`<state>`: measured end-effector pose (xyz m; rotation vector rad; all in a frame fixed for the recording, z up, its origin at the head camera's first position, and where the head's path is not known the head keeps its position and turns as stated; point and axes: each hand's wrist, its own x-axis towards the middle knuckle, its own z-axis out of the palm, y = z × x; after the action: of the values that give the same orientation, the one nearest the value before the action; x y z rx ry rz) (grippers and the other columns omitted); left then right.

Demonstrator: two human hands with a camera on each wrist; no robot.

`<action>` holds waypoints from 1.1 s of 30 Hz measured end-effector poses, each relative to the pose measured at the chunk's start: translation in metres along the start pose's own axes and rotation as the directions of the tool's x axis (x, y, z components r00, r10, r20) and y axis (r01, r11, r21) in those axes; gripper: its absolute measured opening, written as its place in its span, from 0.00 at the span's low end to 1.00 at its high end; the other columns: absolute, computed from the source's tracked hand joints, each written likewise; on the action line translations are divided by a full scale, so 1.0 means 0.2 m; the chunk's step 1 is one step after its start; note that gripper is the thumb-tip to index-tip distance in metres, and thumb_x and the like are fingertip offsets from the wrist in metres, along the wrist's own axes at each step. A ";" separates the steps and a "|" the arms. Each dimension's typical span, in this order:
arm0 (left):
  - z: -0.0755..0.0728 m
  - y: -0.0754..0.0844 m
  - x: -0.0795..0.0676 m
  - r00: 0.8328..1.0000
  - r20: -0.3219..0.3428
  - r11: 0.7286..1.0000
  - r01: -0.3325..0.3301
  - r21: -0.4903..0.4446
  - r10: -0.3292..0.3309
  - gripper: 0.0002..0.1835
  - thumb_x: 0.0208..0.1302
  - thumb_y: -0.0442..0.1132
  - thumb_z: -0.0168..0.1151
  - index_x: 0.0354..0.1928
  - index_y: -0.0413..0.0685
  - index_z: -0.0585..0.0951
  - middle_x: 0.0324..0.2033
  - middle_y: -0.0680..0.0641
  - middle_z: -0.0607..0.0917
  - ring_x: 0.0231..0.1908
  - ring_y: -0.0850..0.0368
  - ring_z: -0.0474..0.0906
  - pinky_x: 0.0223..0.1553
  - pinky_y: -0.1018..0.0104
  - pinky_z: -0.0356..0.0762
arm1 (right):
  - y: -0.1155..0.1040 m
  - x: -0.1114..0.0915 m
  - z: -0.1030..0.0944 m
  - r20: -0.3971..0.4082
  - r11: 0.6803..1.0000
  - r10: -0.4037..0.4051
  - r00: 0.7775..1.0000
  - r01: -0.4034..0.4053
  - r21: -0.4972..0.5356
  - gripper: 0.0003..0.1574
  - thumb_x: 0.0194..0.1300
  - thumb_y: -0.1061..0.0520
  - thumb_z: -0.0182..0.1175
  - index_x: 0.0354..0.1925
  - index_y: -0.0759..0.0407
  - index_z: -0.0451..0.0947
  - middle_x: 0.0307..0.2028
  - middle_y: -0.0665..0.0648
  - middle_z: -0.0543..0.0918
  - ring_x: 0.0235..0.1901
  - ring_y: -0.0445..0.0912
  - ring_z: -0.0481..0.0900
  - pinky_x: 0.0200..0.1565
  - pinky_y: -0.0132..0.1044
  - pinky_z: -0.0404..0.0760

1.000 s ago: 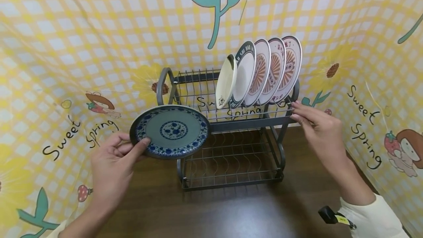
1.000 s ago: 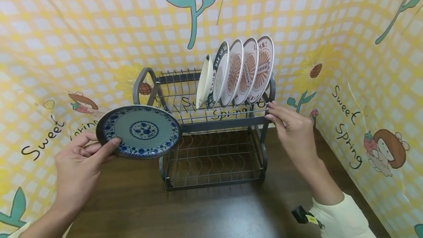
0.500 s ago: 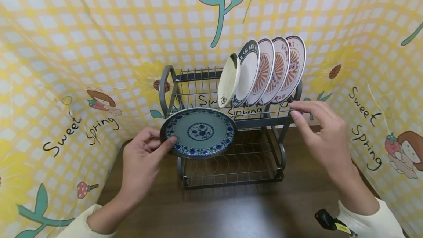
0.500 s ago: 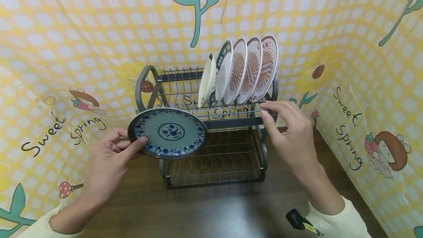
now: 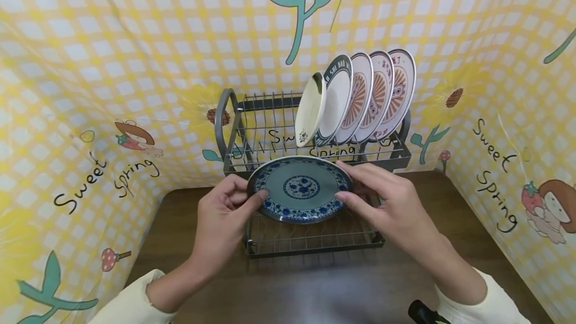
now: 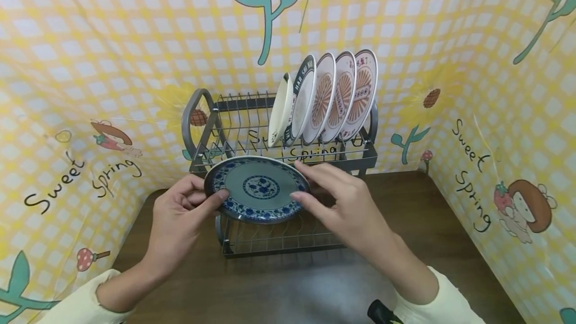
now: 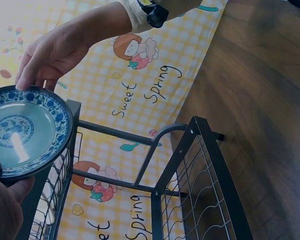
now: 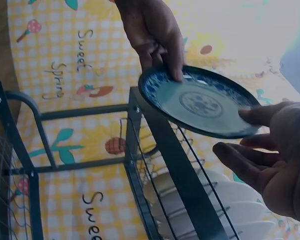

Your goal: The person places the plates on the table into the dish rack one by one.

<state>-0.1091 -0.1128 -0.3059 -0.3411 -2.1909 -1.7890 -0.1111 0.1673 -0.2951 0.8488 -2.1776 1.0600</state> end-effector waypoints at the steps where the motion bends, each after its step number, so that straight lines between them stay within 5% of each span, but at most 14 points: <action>1: 0.00 0.00 0.00 1.000 0.003 1.000 -0.001 0.003 0.001 0.07 0.63 0.30 0.71 0.33 0.40 0.80 0.11 0.55 0.76 0.13 0.68 0.50 0.12 0.64 0.47 | 0.00 0.00 0.01 -0.006 1.000 -0.006 1.000 0.006 -0.013 0.24 0.59 0.64 0.74 0.55 0.58 0.86 0.40 0.51 0.88 0.31 0.33 0.76 0.30 0.20 0.73; 5: 0.01 0.00 0.00 1.000 0.016 1.000 -0.011 0.011 0.011 0.06 0.63 0.31 0.71 0.33 0.42 0.81 0.12 0.54 0.78 0.14 0.67 0.51 0.13 0.65 0.48 | -0.01 -0.01 0.01 -0.032 1.000 0.003 0.999 -0.004 -0.028 0.13 0.57 0.68 0.73 0.41 0.56 0.90 0.36 0.51 0.89 0.31 0.35 0.77 0.29 0.20 0.74; 9: 0.02 0.00 0.00 0.999 0.027 0.999 -0.038 0.030 0.037 0.05 0.63 0.31 0.72 0.34 0.43 0.82 0.17 0.50 0.85 0.14 0.67 0.53 0.13 0.67 0.51 | -0.01 -0.01 0.00 -0.058 0.998 0.000 0.998 -0.004 -0.060 0.11 0.56 0.68 0.74 0.37 0.56 0.91 0.33 0.50 0.89 0.31 0.36 0.80 0.28 0.19 0.74; 15: -0.02 0.00 0.03 0.979 0.070 0.970 -0.201 0.138 0.193 0.05 0.65 0.33 0.70 0.41 0.46 0.88 0.30 0.49 0.92 0.22 0.68 0.78 0.22 0.76 0.74 | 0.00 -0.01 -0.01 -0.121 0.997 -0.043 0.992 0.036 -0.062 0.10 0.55 0.69 0.74 0.35 0.57 0.91 0.28 0.49 0.88 0.25 0.33 0.75 0.25 0.19 0.70; 18: -0.05 -0.01 0.06 0.943 0.070 0.917 -0.332 0.221 0.325 0.09 0.67 0.32 0.68 0.47 0.46 0.90 0.37 0.49 0.93 0.30 0.69 0.84 0.30 0.79 0.80 | 0.00 0.00 -0.02 -0.185 0.997 -0.077 0.980 0.070 -0.043 0.11 0.53 0.71 0.73 0.34 0.59 0.91 0.26 0.49 0.87 0.23 0.32 0.74 0.26 0.17 0.74; 22: -0.09 -0.02 0.11 0.870 0.037 0.807 -0.471 0.357 0.492 0.16 0.66 0.28 0.68 0.54 0.47 0.88 0.50 0.48 0.91 0.48 0.63 0.88 0.36 0.83 0.81 | 0.00 0.00 -0.03 -0.261 0.996 -0.087 0.961 0.085 -0.020 0.10 0.52 0.72 0.72 0.32 0.61 0.90 0.26 0.52 0.87 0.25 0.31 0.79 0.30 0.17 0.81; 25: -0.10 -0.04 0.14 0.827 0.041 0.723 -0.512 0.464 0.560 0.22 0.63 0.28 0.70 0.59 0.46 0.86 0.56 0.46 0.88 0.62 0.53 0.82 0.50 0.69 0.86 | -0.02 0.02 -0.03 -0.317 0.996 -0.083 0.945 0.083 -0.015 0.07 0.53 0.71 0.71 0.31 0.62 0.90 0.25 0.54 0.87 0.27 0.31 0.80 0.31 0.17 0.82; 29: -0.11 -0.10 0.16 0.816 0.102 0.658 -0.525 0.540 0.568 0.27 0.63 0.30 0.71 0.65 0.47 0.81 0.61 0.45 0.85 0.68 0.48 0.76 0.66 0.45 0.76 | -0.03 0.05 -0.02 -0.423 0.994 -0.104 0.900 0.103 -0.026 0.03 0.55 0.69 0.69 0.28 0.65 0.89 0.24 0.58 0.86 0.26 0.33 0.78 0.30 0.15 0.77; 33: -0.12 -0.13 0.18 0.806 0.161 0.624 -0.552 0.553 0.570 0.29 0.63 0.30 0.71 0.67 0.46 0.79 0.64 0.44 0.82 0.70 0.48 0.74 0.70 0.45 0.74 | -0.05 0.11 0.00 -0.542 0.994 -0.103 0.834 0.096 -0.041 0.04 0.56 0.66 0.70 0.25 0.67 0.88 0.21 0.61 0.84 0.25 0.35 0.74 0.30 0.18 0.70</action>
<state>-0.1508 -0.1406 -0.3118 -0.7436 -2.1381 -0.7343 -0.1178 0.1559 -0.2759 0.5553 -1.6379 1.0753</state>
